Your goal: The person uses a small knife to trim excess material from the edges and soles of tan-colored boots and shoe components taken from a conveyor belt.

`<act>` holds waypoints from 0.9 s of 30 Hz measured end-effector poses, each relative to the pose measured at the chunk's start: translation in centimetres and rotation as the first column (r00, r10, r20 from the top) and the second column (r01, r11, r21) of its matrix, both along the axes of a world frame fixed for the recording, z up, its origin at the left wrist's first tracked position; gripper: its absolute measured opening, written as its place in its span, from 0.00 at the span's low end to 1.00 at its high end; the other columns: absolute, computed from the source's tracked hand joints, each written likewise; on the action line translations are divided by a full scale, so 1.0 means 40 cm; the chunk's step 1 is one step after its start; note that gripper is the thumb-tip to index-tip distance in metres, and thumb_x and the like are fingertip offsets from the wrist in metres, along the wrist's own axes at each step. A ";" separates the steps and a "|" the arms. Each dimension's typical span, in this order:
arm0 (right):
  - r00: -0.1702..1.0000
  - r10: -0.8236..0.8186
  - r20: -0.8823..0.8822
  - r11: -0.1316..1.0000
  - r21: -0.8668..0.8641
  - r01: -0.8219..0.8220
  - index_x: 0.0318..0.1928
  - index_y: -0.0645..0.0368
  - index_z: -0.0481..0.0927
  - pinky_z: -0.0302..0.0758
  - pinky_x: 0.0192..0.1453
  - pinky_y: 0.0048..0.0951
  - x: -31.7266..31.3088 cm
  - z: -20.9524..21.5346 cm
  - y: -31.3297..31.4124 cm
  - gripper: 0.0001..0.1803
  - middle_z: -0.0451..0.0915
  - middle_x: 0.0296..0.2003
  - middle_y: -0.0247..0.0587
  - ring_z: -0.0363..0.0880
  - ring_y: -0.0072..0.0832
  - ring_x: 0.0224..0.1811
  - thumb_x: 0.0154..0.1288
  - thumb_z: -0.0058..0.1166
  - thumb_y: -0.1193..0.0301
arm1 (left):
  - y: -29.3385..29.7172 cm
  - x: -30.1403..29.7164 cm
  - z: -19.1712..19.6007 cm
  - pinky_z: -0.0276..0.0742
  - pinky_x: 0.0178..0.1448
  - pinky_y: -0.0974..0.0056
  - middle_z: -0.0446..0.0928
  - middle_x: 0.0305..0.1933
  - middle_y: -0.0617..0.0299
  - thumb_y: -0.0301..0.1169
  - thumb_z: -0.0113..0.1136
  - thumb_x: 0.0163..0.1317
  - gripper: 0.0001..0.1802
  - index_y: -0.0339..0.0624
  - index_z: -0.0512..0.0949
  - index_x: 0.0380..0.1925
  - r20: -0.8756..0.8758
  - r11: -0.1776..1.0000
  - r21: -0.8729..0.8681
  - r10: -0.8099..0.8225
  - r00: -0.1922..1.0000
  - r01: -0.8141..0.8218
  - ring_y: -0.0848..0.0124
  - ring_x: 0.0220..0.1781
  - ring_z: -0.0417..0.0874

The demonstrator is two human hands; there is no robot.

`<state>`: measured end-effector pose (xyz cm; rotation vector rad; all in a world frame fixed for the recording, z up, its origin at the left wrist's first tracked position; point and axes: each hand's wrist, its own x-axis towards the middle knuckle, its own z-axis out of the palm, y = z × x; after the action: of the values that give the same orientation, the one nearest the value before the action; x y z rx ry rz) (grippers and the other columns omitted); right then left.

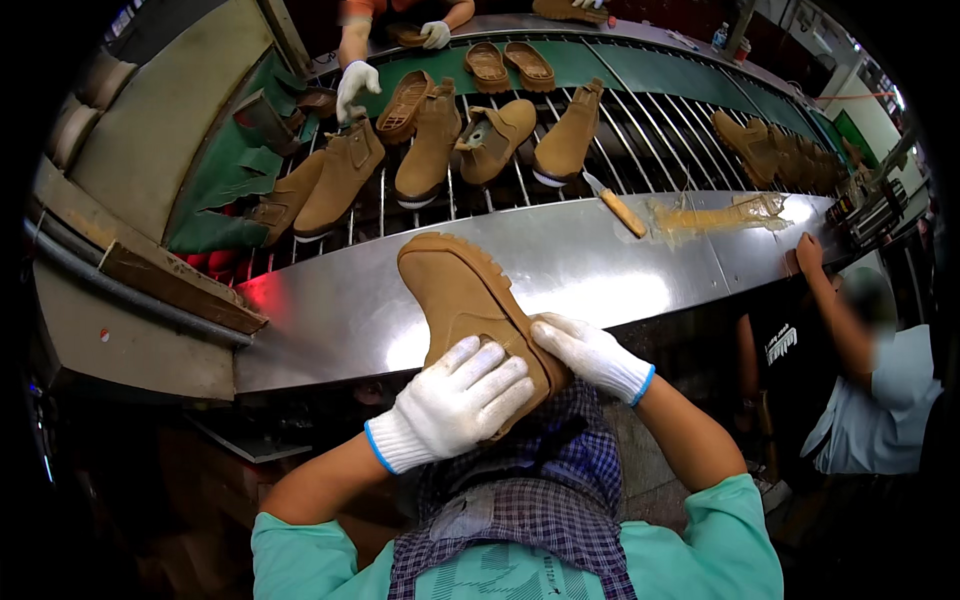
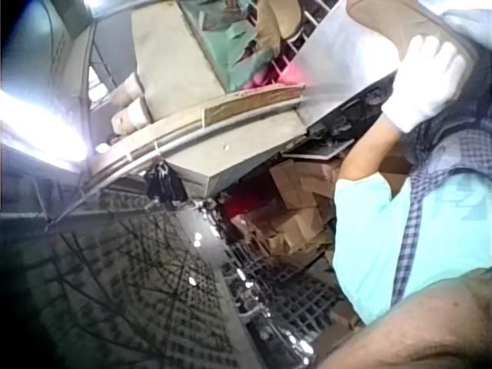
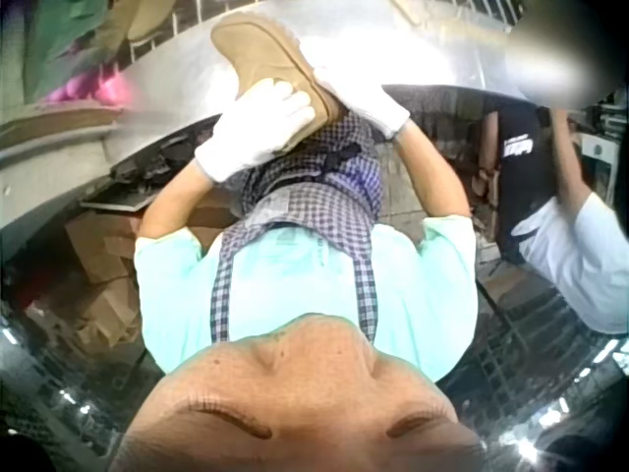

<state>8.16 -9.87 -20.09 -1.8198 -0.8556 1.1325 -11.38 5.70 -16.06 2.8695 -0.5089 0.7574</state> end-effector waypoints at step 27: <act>0.965 -0.188 -0.182 0.868 0.430 0.250 0.75 0.64 0.73 0.73 0.76 0.38 0.002 0.080 0.086 0.30 0.79 0.67 0.54 0.79 0.40 0.69 0.82 0.54 0.58 | 0.093 0.041 0.132 0.86 0.66 0.50 0.89 0.55 0.50 0.40 0.86 0.45 0.32 0.40 0.87 0.52 0.017 0.934 -0.312 0.186 0.982 -0.171 0.50 0.57 0.91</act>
<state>8.22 -6.44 -16.90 -1.3967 -0.7355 0.8162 -9.74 9.41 -10.79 2.6309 -0.1172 0.8478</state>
